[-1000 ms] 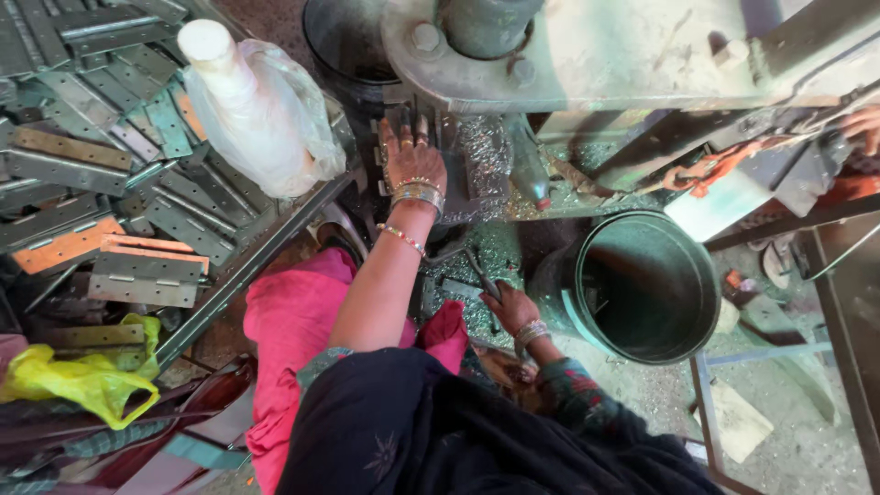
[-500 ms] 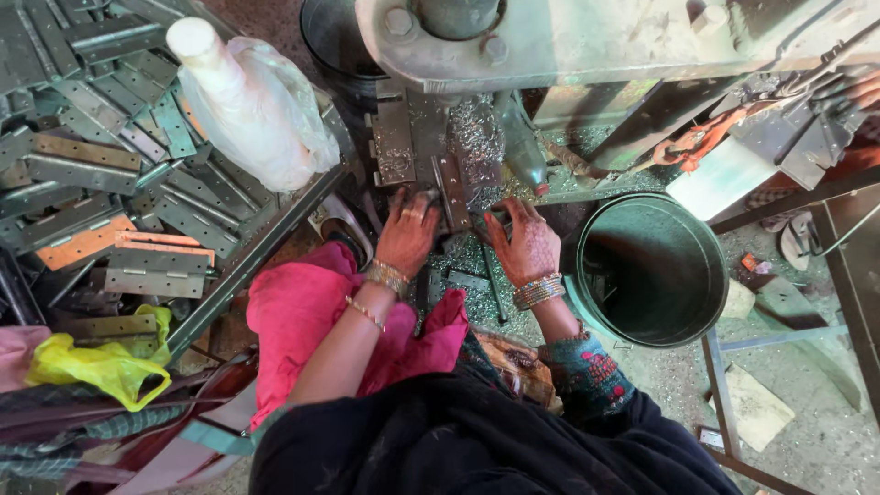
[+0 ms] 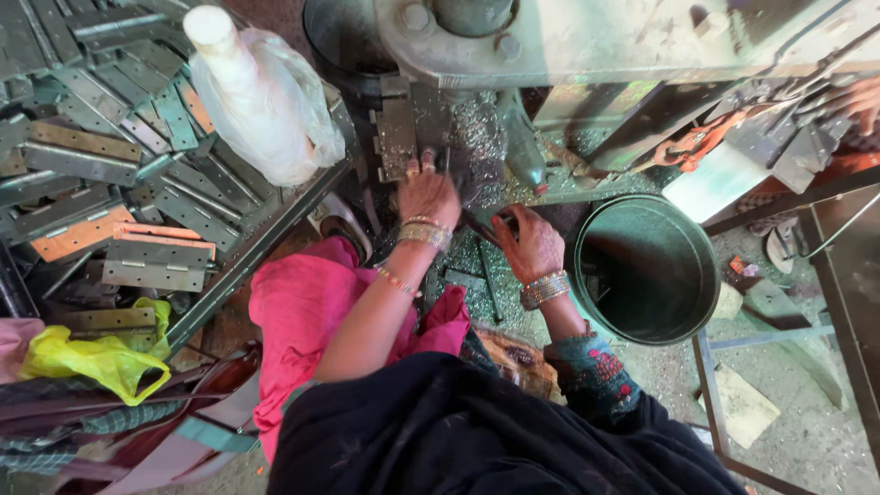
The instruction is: The person operates a manual metal press machine, repeatedly picking up metal hinge blanks from a pile, placing them into the press, and using a tool to remove the finished pieces. The person works continuously, processing the metal parts one by one.
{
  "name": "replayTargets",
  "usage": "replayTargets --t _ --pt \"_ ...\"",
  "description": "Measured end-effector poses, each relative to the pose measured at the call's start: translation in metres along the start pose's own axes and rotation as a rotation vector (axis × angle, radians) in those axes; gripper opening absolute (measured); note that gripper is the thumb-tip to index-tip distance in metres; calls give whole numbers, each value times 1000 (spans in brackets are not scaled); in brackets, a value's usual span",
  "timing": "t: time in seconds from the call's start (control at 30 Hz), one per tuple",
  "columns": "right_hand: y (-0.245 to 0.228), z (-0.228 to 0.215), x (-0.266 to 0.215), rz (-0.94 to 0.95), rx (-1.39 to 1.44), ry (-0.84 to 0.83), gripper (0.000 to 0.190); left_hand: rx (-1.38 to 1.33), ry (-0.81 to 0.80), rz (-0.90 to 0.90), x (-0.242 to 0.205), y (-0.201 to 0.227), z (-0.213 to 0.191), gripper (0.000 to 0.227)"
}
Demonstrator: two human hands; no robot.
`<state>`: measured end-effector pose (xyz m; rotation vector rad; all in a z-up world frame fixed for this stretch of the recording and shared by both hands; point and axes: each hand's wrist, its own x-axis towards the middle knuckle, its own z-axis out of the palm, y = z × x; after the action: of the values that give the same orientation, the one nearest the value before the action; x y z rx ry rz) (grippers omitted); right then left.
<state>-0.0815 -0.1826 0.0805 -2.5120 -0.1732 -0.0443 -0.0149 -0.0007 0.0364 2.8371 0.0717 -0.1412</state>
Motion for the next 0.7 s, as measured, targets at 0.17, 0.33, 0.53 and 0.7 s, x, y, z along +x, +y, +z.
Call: replayTargets --t 0.17,0.33,0.53,0.7 --pt "1 5 15 -29 -187 -159 42 337 -126 116 -28 -12 -23 37" --pt "55 40 17 18 -266 -358 48 337 -35 -15 10 1 -27 42" --pt "142 142 -44 70 -125 -374 50 237 85 6 1 -12 -9 42" --pt "147 138 -26 50 -142 -465 53 297 80 46 -10 -15 -17 40"
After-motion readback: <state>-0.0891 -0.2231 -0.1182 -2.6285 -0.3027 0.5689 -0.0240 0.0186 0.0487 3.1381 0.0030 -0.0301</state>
